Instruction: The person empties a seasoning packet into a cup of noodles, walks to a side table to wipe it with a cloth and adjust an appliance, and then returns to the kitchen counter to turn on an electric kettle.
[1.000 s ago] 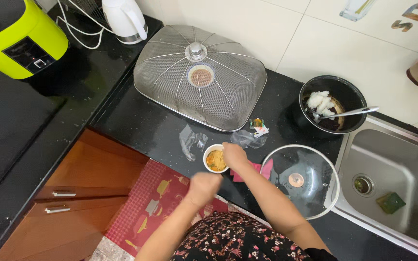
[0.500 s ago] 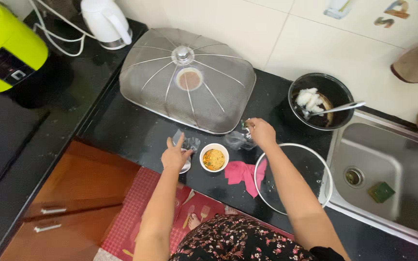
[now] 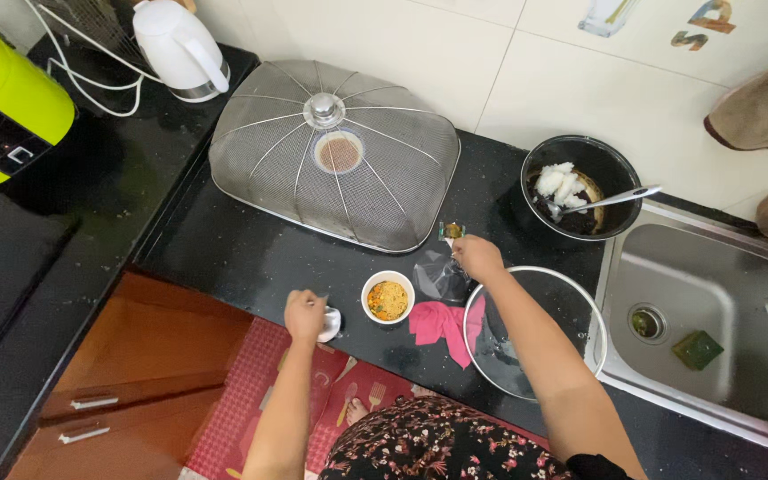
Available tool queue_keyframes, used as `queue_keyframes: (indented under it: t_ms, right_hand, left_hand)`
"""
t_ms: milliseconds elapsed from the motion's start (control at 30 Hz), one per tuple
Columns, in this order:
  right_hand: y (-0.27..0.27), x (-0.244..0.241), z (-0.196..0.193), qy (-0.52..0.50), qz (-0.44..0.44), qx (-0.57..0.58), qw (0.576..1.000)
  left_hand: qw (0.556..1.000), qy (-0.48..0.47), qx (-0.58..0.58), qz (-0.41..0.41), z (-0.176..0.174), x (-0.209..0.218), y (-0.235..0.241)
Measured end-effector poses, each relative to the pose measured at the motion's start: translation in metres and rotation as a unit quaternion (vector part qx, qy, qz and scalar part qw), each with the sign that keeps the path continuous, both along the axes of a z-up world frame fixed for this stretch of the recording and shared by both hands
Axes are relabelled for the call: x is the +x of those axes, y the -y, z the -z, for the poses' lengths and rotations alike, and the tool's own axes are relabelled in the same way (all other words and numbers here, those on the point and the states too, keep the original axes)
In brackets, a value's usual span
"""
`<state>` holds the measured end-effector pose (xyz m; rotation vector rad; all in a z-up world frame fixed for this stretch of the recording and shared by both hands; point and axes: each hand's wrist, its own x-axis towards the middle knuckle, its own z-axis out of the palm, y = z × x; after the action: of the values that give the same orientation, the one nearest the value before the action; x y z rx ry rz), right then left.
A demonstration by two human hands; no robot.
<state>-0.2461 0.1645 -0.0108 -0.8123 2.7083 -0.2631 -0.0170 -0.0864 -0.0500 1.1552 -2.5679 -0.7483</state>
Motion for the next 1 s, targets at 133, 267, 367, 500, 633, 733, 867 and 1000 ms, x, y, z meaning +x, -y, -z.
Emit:
queue_keyframes:
  t_ms: [133, 267, 367, 500, 633, 733, 867, 1000]
  right_hand:
    - [0.007, 0.004, -0.01, 0.042, -0.012, -0.023, 0.999]
    - [0.029, 0.034, -0.042, 0.026, -0.187, -0.073, 0.979]
    - [0.049, 0.056, -0.04, 0.009, -0.282, -0.032, 0.959]
    - [0.063, 0.069, -0.053, 0.059, -0.296, 0.08, 0.95]
    - [0.062, 0.051, -0.057, 0.148, -0.221, -0.03, 0.964]
    - [0.063, 0.03, -0.056, 0.11, -0.123, -0.08, 0.983]
    - [0.056, 0.009, -0.034, 0.044, 0.02, -0.108, 0.993]
    - [0.044, 0.026, -0.028, 0.028, 0.088, -0.075, 0.993]
  left_hand:
    - [0.984, -0.122, 0.1, -0.086, -0.004, 0.024, 0.001]
    - [0.964, -0.062, 0.224, -0.131, 0.006, 0.03, 0.0]
    - [0.974, 0.026, 0.196, -0.108, 0.009, 0.028, -0.001]
    - [0.981, 0.038, 0.176, -0.075, 0.011, 0.032, 0.0]
    - [0.982, 0.053, 0.177, -0.048, 0.015, 0.037, 0.002]
    - [0.979, 0.062, 0.189, -0.054, 0.011, 0.038, -0.001]
    - [0.974, 0.069, 0.21, -0.049, 0.002, 0.042, -0.003]
    - [0.971, -0.002, 0.233, -0.046, -0.006, 0.055, -0.007]
